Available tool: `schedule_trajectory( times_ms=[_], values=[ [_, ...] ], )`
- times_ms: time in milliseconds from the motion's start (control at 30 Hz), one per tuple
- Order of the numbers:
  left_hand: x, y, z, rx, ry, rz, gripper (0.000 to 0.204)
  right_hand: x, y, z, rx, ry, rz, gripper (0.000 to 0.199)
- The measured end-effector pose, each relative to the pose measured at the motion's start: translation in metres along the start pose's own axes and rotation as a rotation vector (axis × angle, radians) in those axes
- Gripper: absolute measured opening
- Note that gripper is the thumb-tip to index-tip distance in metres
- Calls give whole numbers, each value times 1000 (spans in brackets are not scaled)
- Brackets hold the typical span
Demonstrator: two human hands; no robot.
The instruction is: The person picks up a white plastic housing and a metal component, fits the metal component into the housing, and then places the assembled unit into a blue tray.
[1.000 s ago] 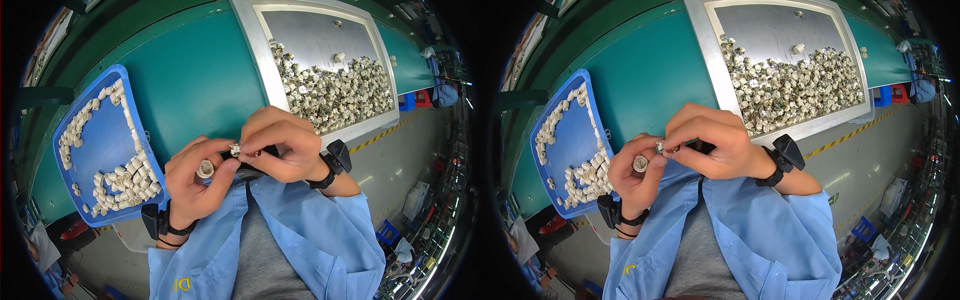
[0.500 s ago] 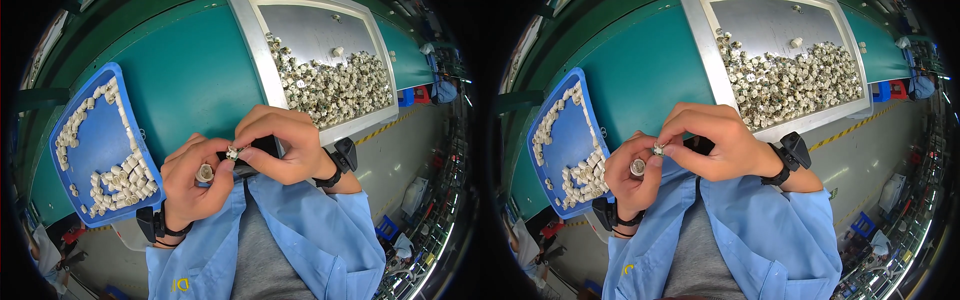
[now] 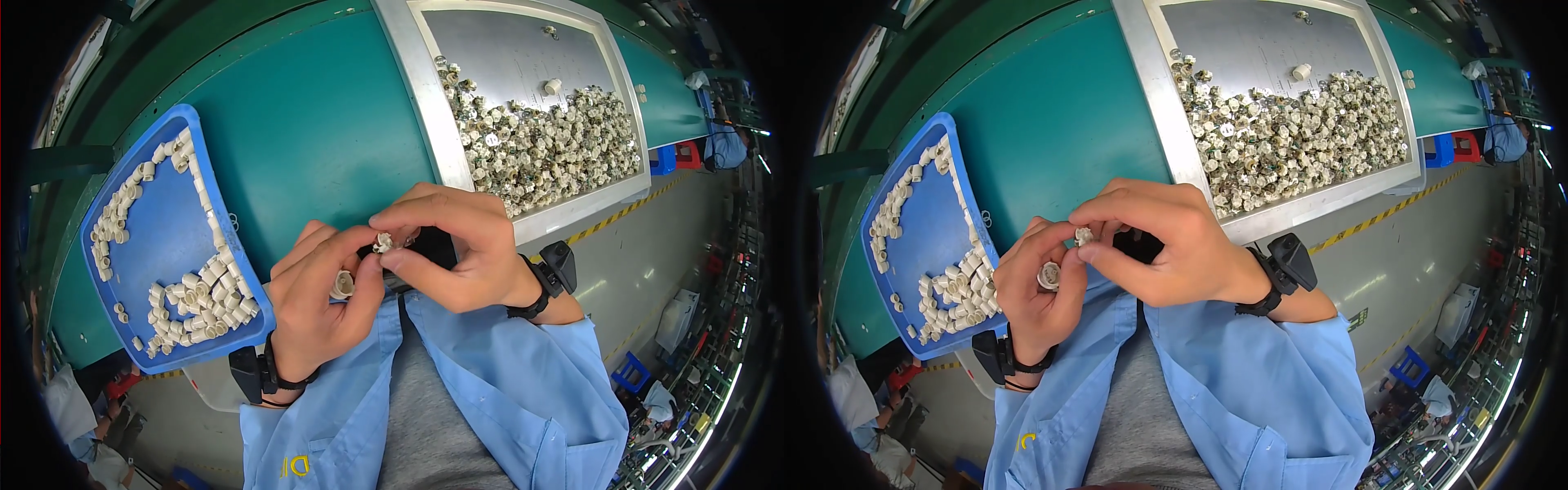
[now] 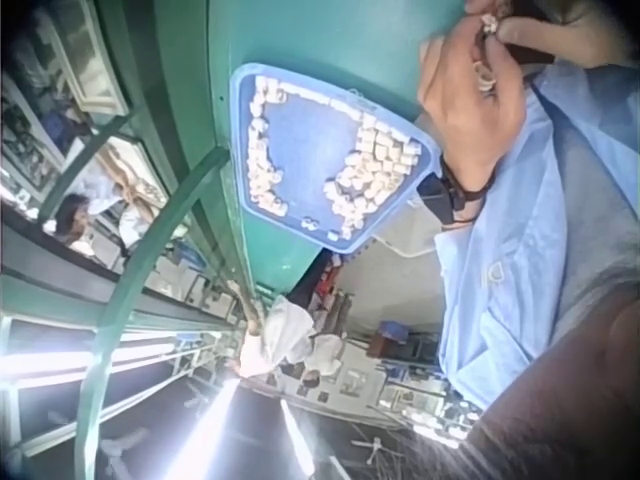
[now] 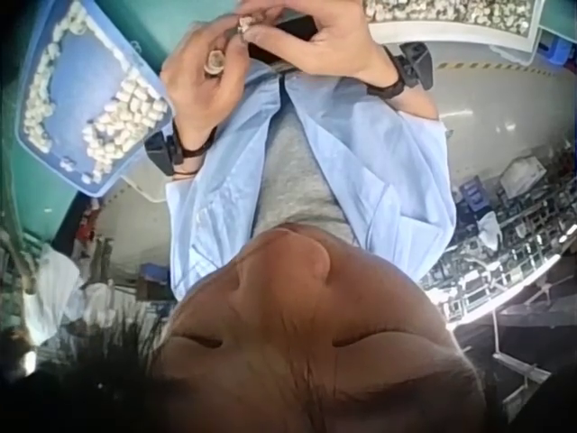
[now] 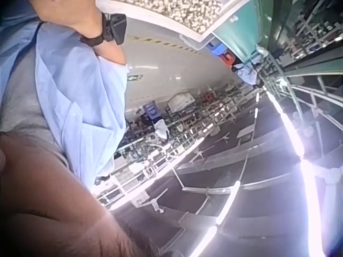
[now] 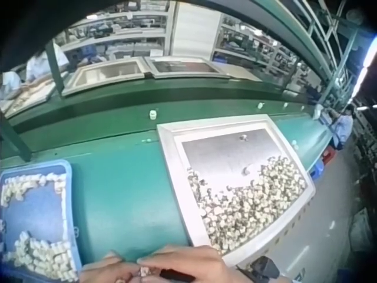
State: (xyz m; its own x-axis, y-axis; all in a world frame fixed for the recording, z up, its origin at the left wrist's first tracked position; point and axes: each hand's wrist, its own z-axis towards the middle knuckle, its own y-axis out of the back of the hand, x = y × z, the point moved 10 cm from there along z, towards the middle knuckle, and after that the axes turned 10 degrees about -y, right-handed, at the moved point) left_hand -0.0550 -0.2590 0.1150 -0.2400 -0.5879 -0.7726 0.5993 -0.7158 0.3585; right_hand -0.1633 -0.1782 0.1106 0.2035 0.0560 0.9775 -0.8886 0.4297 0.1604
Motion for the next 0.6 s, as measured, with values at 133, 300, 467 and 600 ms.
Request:
schedule_trajectory(
  times_ms=[133,300,467,600],
  values=[
    [-1,2,-1,17,0,-12,26,1,0,1,2,36,-33,28],
    [15,-2,-11,34,203,-100,22,7,2,-9,-74,166,-199,24],
    [28,-9,-25,0,371,-275,26,-5,5,-5,-17,10,-28,24],
    [39,-14,-32,-64,317,-682,25,-2,5,-3,21,28,-25,22]
  ],
)
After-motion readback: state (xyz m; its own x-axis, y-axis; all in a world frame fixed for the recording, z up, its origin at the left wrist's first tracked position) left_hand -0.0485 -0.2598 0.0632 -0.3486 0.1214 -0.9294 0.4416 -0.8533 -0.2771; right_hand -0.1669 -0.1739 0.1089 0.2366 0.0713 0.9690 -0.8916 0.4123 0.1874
